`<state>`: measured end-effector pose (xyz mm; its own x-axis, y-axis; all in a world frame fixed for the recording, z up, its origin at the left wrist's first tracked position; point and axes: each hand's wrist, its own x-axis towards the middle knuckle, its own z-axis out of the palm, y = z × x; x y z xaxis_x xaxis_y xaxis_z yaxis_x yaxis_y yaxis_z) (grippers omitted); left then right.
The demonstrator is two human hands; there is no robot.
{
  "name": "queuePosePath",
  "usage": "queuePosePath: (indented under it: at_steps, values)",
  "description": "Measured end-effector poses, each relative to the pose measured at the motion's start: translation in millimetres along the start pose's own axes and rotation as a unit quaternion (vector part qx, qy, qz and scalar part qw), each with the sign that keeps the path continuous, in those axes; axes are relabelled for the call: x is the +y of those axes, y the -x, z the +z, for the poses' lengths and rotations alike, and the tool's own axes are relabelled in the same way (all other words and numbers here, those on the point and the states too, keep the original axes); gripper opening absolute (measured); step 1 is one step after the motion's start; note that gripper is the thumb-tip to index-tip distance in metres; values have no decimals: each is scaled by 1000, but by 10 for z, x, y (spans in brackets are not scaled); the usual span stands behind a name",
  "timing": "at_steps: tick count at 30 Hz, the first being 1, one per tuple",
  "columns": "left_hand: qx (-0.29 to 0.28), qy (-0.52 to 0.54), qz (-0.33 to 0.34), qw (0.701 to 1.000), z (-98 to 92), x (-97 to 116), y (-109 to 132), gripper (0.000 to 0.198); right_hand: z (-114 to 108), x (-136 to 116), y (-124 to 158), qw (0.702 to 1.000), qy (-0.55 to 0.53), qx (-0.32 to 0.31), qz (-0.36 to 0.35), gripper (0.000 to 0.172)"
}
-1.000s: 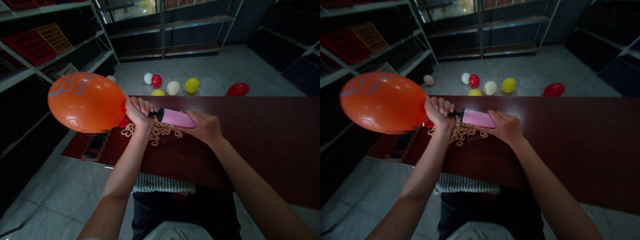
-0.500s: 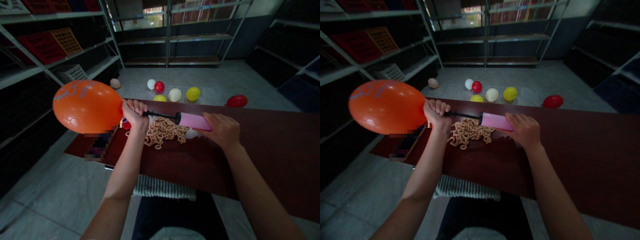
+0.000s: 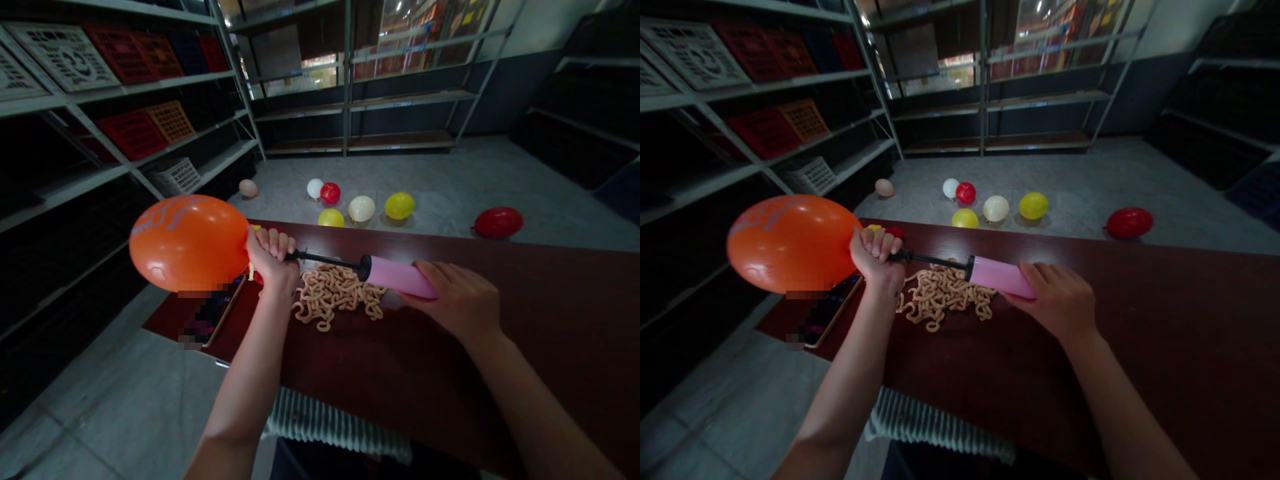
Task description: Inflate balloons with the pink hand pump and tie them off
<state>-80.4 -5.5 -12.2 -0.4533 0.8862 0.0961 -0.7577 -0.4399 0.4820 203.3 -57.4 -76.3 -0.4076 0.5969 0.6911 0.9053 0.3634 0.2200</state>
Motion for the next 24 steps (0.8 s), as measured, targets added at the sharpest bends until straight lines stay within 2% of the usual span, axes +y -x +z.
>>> queuePosePath:
  at_steps: [5,8,13,20,24]
  values:
    - [1,-26,-36,999,66,-179,154,55,49,-241,-51,998,-53,-16,14,42]
    - [-7,-41,-64,997,90,-341,259,58,125,-365,-47,994,-93,-28,40,50]
    - [-10,-43,-79,996,146,-561,289,58,215,-441,-11,987,-128,-48,80,50]
    - [-14,-101,-115,988,449,-572,152,51,157,-564,-5,973,-154,-77,152,46]
    - [-21,-138,-90,986,589,-543,147,46,189,-575,-2,965,-196,-67,163,38]
